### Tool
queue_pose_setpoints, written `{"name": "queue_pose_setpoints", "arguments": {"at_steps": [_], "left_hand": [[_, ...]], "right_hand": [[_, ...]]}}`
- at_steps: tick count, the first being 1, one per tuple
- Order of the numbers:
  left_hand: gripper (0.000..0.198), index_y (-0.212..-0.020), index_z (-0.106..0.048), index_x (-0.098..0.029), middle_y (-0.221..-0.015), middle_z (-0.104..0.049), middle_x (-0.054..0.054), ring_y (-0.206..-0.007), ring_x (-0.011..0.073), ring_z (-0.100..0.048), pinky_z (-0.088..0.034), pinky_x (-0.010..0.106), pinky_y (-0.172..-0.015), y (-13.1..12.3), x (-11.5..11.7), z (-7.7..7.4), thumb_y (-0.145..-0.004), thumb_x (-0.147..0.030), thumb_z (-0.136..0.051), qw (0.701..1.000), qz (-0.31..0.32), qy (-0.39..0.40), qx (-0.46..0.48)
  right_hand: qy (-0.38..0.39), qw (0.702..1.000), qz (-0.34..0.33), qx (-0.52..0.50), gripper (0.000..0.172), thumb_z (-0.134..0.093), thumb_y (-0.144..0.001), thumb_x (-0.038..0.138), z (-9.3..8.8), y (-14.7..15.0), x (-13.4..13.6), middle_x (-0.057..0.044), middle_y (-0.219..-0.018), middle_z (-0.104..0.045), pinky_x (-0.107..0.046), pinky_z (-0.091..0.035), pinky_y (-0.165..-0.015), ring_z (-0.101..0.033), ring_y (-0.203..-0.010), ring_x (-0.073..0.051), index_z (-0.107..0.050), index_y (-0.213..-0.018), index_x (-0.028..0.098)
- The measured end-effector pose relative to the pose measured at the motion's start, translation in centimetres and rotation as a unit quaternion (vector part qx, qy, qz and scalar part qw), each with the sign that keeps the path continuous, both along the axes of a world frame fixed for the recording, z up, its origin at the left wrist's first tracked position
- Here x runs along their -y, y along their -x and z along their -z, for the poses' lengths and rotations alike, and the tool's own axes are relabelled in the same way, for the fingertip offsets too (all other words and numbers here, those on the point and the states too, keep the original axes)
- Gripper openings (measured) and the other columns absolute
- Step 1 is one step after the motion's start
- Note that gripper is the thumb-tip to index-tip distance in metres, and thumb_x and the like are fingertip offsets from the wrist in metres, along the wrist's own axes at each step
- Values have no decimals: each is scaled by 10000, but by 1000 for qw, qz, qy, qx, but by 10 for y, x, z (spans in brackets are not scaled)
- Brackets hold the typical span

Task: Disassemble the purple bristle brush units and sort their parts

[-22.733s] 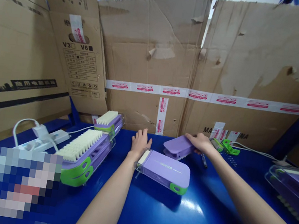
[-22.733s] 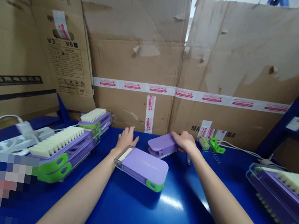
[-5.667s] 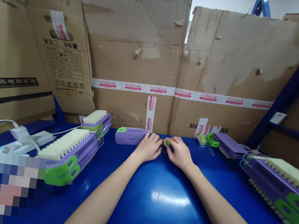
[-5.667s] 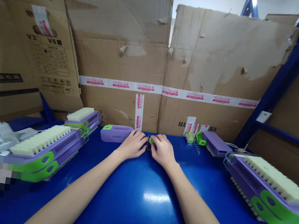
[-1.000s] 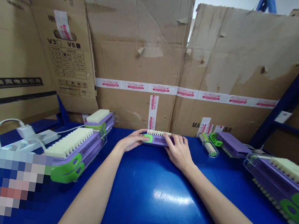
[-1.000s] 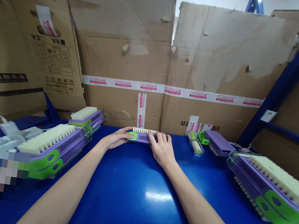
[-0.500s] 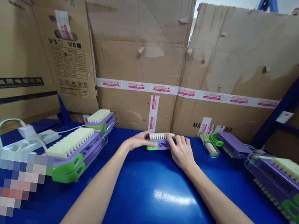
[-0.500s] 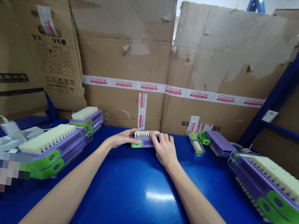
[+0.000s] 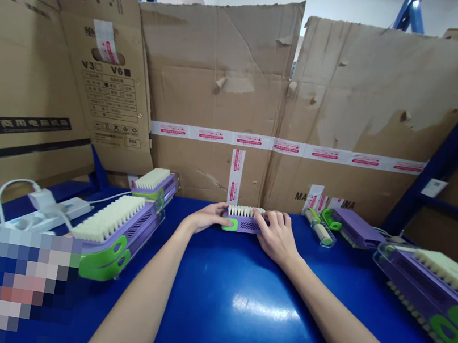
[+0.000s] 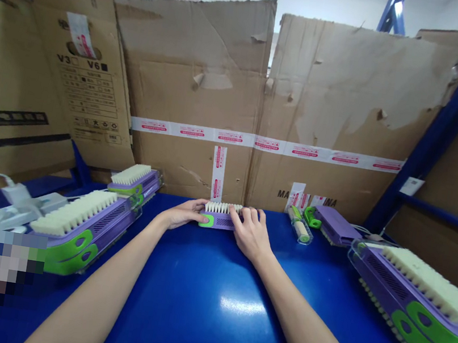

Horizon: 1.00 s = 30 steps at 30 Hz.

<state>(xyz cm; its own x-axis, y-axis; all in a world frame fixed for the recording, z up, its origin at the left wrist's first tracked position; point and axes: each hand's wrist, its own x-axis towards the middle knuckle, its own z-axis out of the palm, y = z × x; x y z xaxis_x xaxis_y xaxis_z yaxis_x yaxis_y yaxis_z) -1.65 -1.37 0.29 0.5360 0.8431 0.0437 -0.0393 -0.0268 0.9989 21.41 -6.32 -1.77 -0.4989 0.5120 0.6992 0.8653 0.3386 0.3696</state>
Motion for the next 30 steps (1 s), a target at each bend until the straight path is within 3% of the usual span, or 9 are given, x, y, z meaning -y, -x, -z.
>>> {"name": "queue_pose_setpoints", "arguments": {"at_steps": [5, 13, 20, 25, 30], "left_hand": [[616, -1089, -576, -158, -1071, -644, 107, -1039, 222, -585, -386, 411, -972, 0, -1, 1, -514, -115, -793, 999, -30, -15, -25], [498, -916, -564, -134, -952, -668, 79, -929, 207, -622, -458, 366, -866, -7, -4, -1, -463, -77, -762, 992, -32, -88, -88], [455, -914, -571, -130, -917, -669, 64, -917, 210, -620, -477, 324, -811, -9, -9, 5, -495, -128, -746, 977, -40, -159, -138], [452, -917, -583, -125, -919, -677, 68, -906, 207, -622, -477, 320, -802, -9, -9, 4, -494, -127, -742, 978, -38, -153, -138], [453, -909, -597, -122, -936, -679, 83, -899, 199, -625, -462, 351, -843, -10, -6, -1, -485, -109, -756, 988, -30, -98, -115]], "right_hand": [[20, 998, -51, 8, 523, -534, -799, 242, -1, 1, -2, -193, -1258, -443, -453, -281, -979, -345, -1185, -309, -452, -1303, 128], [48, 998, -33, 23, 520, -483, -815, 179, 0, 3, -3, -175, -1263, -482, -414, -337, -934, -408, -1149, -290, -417, -1328, 128], [62, 998, 10, 21, 538, -477, -815, 169, -2, 6, -1, -176, -1274, -491, -424, -357, -908, -417, -1143, -297, -401, -1345, 120], [56, 998, 6, 25, 548, -426, -817, 131, -1, 9, -3, -169, -1292, -485, -437, -332, -961, -403, -1170, -283, -376, -1362, 110], [64, 998, 8, 12, 601, -398, -782, 85, 0, 10, -8, -171, -1286, -487, -432, -322, -993, -399, -1173, -279, -339, -1380, 70]]}}
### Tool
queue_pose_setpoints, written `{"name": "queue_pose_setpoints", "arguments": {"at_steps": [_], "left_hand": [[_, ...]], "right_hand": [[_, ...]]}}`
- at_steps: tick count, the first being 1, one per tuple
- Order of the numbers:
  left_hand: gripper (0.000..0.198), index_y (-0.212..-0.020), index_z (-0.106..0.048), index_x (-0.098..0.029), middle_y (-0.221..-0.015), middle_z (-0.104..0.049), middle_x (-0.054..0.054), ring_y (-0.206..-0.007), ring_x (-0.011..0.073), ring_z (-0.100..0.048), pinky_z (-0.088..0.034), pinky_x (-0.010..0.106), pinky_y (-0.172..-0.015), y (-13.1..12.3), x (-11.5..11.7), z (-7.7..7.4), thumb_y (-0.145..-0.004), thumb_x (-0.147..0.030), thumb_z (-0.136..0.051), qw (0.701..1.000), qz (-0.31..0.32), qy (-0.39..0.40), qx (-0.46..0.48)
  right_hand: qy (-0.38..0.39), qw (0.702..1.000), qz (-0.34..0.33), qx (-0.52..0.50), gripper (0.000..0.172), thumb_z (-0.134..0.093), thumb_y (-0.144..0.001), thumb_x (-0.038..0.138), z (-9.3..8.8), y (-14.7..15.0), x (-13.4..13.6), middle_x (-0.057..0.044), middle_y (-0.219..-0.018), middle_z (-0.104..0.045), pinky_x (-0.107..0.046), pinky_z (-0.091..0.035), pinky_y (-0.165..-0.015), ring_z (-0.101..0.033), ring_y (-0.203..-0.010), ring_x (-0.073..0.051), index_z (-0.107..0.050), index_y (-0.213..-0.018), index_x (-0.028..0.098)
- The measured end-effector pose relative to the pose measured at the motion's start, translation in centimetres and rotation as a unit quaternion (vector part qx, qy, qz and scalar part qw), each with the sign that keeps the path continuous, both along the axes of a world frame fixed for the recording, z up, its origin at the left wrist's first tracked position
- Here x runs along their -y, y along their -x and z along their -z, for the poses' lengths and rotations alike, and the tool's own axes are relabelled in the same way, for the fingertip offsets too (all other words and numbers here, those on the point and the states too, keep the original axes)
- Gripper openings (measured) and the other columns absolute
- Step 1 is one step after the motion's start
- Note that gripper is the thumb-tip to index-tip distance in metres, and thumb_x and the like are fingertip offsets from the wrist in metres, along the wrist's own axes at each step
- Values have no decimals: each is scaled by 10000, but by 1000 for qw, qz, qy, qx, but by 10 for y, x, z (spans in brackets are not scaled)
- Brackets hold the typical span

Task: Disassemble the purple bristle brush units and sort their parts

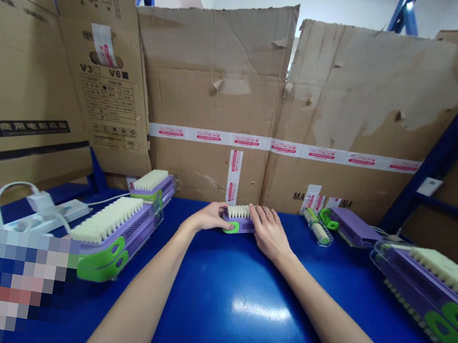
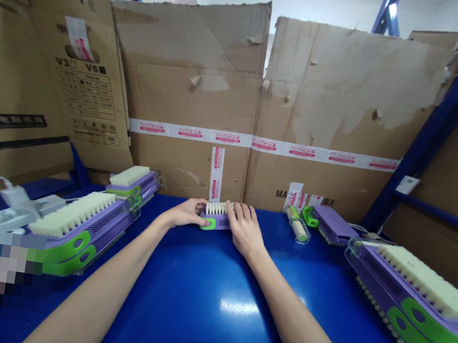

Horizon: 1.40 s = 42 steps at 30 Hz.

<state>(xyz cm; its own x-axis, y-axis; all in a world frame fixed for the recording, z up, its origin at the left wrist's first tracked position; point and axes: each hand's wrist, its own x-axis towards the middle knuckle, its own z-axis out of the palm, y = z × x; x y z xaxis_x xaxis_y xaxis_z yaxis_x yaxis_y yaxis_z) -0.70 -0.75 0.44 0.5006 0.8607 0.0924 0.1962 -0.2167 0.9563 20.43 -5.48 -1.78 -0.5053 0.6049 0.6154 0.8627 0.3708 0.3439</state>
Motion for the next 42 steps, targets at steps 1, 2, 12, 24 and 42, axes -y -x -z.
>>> {"name": "queue_pose_setpoints", "arguments": {"at_steps": [1, 2, 12, 24, 42], "left_hand": [[451, -908, -600, -123, -940, -679, 84, -904, 199, -626, -459, 358, -851, 1, 1, -1, -487, -110, -761, 1000, 1, 12, 4], [450, -905, -602, -124, -948, -678, 85, -910, 198, -626, -456, 363, -858, 2, 1, -1, -487, -108, -766, 1000, 0, 24, 9], [620, -1117, -543, -173, -1101, -636, 112, -902, 170, -634, -468, 316, -842, 28, -2, 10, -557, -226, -804, 984, -51, 105, 131], [407, -980, -661, -207, -1120, -527, 83, -1127, 248, -479, -335, 374, -998, 24, -10, 24, -600, -327, -743, 935, -277, -178, -130], [181, -712, -691, -198, -1199, -553, 87, -1170, 251, -482, -308, 358, -1018, 10, -12, 20, -605, -337, -734, 960, -211, -143, -118]], "right_hand": [[2, 1000, -4, -3, 615, -401, -771, 82, 0, -1, -1, -170, -1288, -486, -437, -318, -1000, -395, -1177, -279, -334, -1382, 69], [3, 1000, -9, -7, 629, -406, -759, 79, 0, -3, -3, -169, -1290, -486, -438, -316, -1007, -393, -1180, -278, -331, -1384, 67], [10, 999, -22, -22, 664, -450, -723, 103, 3, -22, -5, -166, -1303, -477, -433, -284, -1032, -379, -1203, -269, -342, -1377, 65], [31, 999, -17, -39, 684, -508, -726, 180, -1, -18, 2, -167, -1303, -475, -430, -262, -991, -389, -1171, -298, -343, -1383, 86], [3, 999, 21, -45, 712, -514, -690, 164, 0, -19, 0, -169, -1262, -500, -430, -269, -965, -407, -1137, -290, -340, -1377, 97]]}}
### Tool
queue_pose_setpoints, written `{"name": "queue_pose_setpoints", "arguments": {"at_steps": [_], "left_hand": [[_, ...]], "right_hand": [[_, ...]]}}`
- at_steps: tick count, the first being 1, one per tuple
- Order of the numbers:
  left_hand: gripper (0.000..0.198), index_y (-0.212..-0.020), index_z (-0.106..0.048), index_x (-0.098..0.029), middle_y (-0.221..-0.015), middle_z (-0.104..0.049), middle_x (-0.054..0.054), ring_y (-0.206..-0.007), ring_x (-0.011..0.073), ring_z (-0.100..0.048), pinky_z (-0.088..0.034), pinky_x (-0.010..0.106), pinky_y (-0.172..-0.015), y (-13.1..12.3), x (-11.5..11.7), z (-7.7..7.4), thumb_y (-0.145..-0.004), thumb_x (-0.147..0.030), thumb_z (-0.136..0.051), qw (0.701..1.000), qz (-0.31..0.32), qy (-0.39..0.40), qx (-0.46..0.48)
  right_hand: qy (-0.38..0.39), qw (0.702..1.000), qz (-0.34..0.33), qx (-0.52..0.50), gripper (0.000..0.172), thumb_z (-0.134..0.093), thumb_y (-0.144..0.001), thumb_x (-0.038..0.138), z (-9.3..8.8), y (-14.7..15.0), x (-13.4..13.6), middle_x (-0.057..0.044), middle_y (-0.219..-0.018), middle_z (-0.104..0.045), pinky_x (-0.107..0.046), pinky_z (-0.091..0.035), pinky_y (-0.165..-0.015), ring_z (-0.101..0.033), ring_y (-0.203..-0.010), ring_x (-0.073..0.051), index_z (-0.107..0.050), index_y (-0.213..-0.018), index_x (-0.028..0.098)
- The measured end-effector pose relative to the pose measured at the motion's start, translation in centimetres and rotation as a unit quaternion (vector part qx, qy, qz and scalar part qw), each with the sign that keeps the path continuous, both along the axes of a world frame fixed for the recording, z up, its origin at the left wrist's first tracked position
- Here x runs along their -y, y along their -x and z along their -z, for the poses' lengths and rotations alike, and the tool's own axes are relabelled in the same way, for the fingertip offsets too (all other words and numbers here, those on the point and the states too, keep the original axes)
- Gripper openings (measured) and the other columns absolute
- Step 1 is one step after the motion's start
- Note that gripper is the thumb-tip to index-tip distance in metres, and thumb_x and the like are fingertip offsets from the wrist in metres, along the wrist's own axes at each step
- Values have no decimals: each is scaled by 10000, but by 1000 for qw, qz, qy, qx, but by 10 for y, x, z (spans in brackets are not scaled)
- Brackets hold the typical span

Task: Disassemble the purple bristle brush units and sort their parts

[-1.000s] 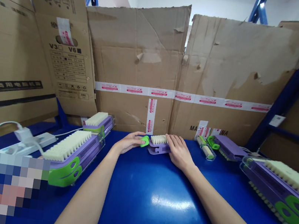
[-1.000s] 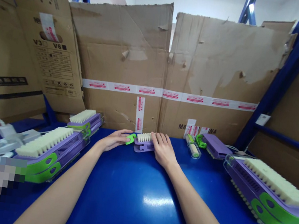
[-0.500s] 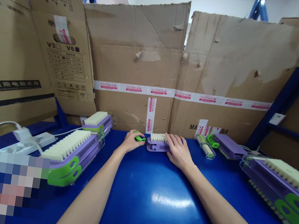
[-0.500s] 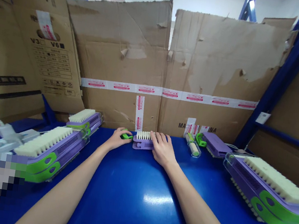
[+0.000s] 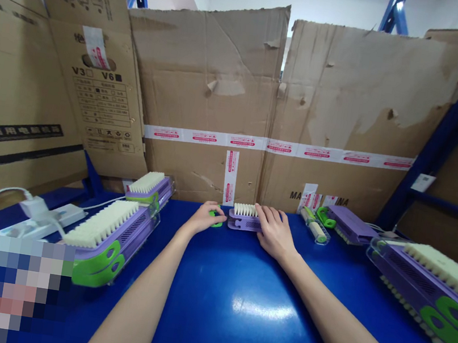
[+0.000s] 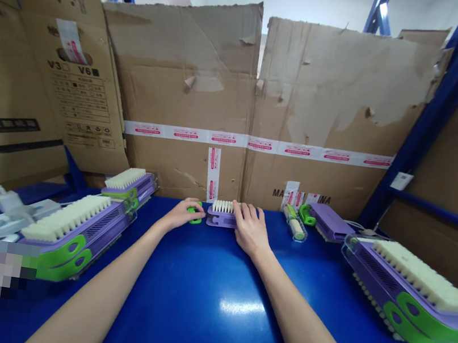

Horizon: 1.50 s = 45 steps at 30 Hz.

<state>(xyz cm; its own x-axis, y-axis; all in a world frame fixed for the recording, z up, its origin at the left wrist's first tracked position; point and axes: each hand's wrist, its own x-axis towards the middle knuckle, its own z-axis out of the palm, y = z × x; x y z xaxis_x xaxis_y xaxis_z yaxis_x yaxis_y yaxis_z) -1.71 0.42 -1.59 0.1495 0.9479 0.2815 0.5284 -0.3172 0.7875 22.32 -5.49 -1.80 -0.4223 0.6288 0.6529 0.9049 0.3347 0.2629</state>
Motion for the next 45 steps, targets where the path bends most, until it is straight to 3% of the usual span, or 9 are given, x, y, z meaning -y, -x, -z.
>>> {"name": "queue_pose_setpoints", "arguments": {"at_steps": [5, 12, 16, 21, 25, 29, 32, 39, 45], "left_hand": [[268, -763, -606, -167, -919, -672, 62, -976, 213, -599, -412, 337, -899, 22, -4, 0, -661, -407, -667, 974, -36, 26, 221], [233, -840, -399, -209, -665, -601, -8, -635, 126, -638, -510, 316, -709, 32, -5, -7, -834, -429, -475, 853, -124, 44, 505], [235, -907, -422, -219, -504, -431, -87, -374, 73, -452, -426, 210, -461, 33, -8, -5, -841, -445, -419, 881, -170, 70, 435], [228, -873, -545, -201, -478, -439, -75, -316, 63, -364, -276, 176, -365, 26, -5, -2, -721, -361, -601, 931, -119, 89, 332], [375, -940, -604, -214, -614, -533, -19, -512, 129, -528, -400, 237, -513, 16, 3, -4, -665, -462, -663, 988, -107, 20, 107], [643, -1052, -613, -249, -1000, -604, 66, -958, 257, -576, -432, 307, -785, 13, 9, -7, -506, -561, -750, 995, -68, -31, -58], [734, -1075, -612, -267, -1054, -622, 64, -1001, 283, -567, -424, 324, -817, 12, 9, -8, -421, -547, -794, 994, -23, -6, -111], [603, -1017, -621, -198, -774, -645, 32, -558, 122, -548, -398, 219, -504, 12, 10, -10, -548, -559, -737, 997, -45, 32, 61], [583, -930, -604, -177, -414, -400, -67, -311, 70, -349, -218, 181, -330, 16, 11, -16, -704, -704, -497, 977, -38, 114, 178]], "right_hand": [[0, 1000, 24, -8, 704, -515, -688, 169, 1, -3, -1, -168, -1243, -506, -423, -284, -943, -408, -1123, -292, -350, -1369, 94], [7, 1000, 29, -5, 696, -522, -695, 183, 1, -3, 0, -164, -1247, -498, -413, -295, -925, -402, -1115, -291, -355, -1364, 90], [1, 1000, 30, -2, 706, -524, -693, 190, 2, -3, 0, -162, -1245, -497, -411, -293, -923, -400, -1112, -291, -346, -1371, 102], [-1, 1000, 22, -8, 718, -522, -687, 187, 2, -3, -1, -163, -1239, -503, -421, -294, -913, -399, -1105, -299, -339, -1377, 112], [7, 999, 30, -10, 702, -527, -695, 190, 2, -3, -1, -163, -1252, -496, -416, -291, -919, -396, -1113, -299, -349, -1369, 101], [10, 999, 29, -13, 695, -530, -701, 184, 1, -2, 0, -164, -1250, -502, -421, -290, -921, -400, -1112, -300, -354, -1368, 102], [8, 1000, 25, -14, 670, -538, -726, 207, 0, -1, 2, -163, -1247, -505, -421, -288, -924, -406, -1109, -297, -363, -1364, 101], [14, 999, -30, -15, 594, -499, -837, 412, -2, 3, 6, -173, -1223, -532, -435, -271, -952, -439, -1099, -281, -407, -1336, 103], [9, 998, -61, -26, 543, -462, -863, 400, -5, 8, 10, -174, -1227, -538, -459, -260, -978, -451, -1115, -278, -430, -1318, 105]]}}
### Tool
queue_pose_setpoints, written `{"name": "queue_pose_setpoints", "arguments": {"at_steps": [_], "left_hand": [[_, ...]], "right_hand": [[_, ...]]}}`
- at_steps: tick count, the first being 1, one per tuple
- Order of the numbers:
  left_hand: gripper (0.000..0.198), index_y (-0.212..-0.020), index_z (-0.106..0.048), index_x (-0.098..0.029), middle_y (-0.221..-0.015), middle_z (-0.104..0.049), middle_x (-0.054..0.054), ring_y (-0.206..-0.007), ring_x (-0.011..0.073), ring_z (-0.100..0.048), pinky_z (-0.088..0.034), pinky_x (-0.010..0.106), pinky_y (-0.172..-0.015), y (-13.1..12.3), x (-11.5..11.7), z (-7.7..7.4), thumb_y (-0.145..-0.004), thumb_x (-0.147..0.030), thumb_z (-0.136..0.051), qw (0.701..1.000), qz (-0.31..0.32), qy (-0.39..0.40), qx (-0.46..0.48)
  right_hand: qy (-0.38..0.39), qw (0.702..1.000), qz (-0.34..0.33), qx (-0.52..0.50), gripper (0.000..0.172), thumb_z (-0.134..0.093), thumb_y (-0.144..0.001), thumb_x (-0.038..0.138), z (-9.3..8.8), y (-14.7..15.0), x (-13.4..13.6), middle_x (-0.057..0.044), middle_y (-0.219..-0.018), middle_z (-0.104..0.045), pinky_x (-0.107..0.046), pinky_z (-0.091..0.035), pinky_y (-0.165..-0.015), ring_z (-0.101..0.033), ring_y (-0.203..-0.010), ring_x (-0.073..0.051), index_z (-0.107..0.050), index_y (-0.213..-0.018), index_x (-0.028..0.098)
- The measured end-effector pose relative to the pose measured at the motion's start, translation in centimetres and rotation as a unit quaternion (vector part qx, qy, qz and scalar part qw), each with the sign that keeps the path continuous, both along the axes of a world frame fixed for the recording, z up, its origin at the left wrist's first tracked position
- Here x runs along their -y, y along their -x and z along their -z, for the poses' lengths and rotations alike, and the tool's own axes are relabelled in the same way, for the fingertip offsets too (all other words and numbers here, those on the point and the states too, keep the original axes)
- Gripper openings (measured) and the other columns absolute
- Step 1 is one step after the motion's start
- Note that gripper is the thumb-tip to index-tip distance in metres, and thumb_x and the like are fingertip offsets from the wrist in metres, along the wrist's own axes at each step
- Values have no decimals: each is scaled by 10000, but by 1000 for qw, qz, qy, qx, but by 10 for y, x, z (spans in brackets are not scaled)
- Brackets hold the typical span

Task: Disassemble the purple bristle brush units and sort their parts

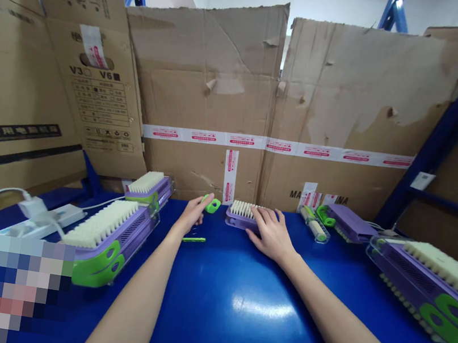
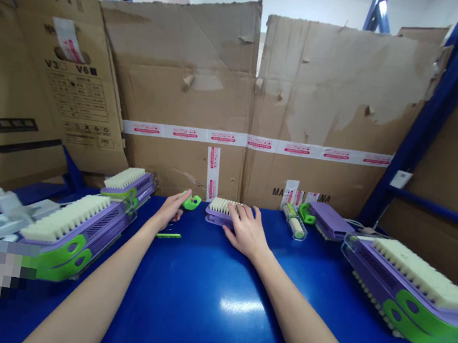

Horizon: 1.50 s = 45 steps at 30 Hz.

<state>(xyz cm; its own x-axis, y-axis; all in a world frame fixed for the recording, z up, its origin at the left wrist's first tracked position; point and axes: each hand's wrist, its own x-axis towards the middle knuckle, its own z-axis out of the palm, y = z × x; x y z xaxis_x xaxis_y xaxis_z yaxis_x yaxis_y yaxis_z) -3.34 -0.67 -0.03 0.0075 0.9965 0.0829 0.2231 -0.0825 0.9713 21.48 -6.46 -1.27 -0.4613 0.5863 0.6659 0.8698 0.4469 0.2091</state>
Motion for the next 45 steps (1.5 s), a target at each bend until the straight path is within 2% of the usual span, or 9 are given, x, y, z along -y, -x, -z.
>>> {"name": "queue_pose_setpoints", "arguments": {"at_steps": [3, 7, 10, 13, 17, 22, 29, 38, 45], "left_hand": [[586, -892, -561, -170, -493, -465, -57, -305, 34, -290, -194, 172, -328, -1, 2, -2, -680, -715, -517, 989, 108, 39, 92], [521, -862, -522, -165, -499, -444, -81, -314, 7, -256, -166, 155, -339, -9, 9, -9, -606, -586, -692, 946, 285, 74, 137], [530, -873, -501, -170, -468, -409, -103, -317, 7, -273, -178, 151, -350, -20, 16, -17, -566, -524, -748, 921, 355, 87, 135], [544, -885, -496, -169, -454, -410, -111, -312, 9, -289, -191, 154, -350, -31, 20, -21, -537, -472, -783, 911, 387, 93, 110], [481, -868, -498, -173, -406, -368, -127, -294, 19, -289, -200, 158, -341, -40, 22, -21, -568, -425, -778, 914, 386, 90, 80], [488, -929, -501, -179, -434, -389, -122, -299, 16, -282, -220, 158, -342, -42, 23, -22, -634, -500, -718, 914, 378, 53, 136], [481, -955, -508, -188, -457, -393, -126, -305, 11, -300, -232, 150, -341, -49, 21, -23, -610, -407, -763, 939, 310, -2, 153], [492, -944, -531, -182, -710, -552, -62, -354, -13, -349, -247, 147, -325, -52, 19, -16, -563, -363, -785, 962, 255, -15, 97], [414, -776, -484, -181, -578, -480, -86, -371, 11, -355, -271, 150, -345, -63, 25, -19, -542, -326, -793, 982, 184, -51, 14]], "right_hand": [[-13, 1000, -27, -4, 528, -444, -874, 402, -3, 3, 3, -174, -1236, -534, -468, -263, -985, -452, -1121, -277, -437, -1313, 108], [-46, 996, -83, 4, 531, -441, -881, 401, -6, 9, 8, -171, -1268, -518, -458, -293, -975, -450, -1134, -269, -425, -1324, 108], [-92, 987, -131, 15, 502, -463, -880, 350, -6, 14, 11, -159, -1304, -500, -442, -310, -968, -442, -1156, -260, -427, -1320, 110], [-131, 977, -167, 11, 455, -491, -872, 306, -6, 22, 16, -139, -1270, -538, -417, -334, -939, -460, -1134, -247, -458, -1289, 126], [-168, 972, -165, -8, 397, -484, -872, 209, -8, 33, 21, -105, -1075, -650, -363, -370, -828, -536, -947, -203, -477, -1258, 121], [-193, 973, -116, -43, 414, -488, -858, 148, -13, 35, 24, -76, -898, -686, -340, -345, -731, -538, -872, -207, -466, -1269, 108], [-130, 984, -76, -100, 354, -476, -880, 246, -16, 33, 26, -112, -1003, -647, -328, -343, -707, -521, -869, -204, -523, -1207, 118], [-101, 975, -48, -192, 152, -541, -849, 303, -12, 31, 19, -48, -775, -638, -292, -360, -647, -552, -742, -177, -598, -849, 162], [-2, 963, -84, -255, 218, -528, -835, 248, -10, 33, 21, -53, -949, -624, -265, -457, -698, -591, -815, -163, -568, -1044, 201]]}}
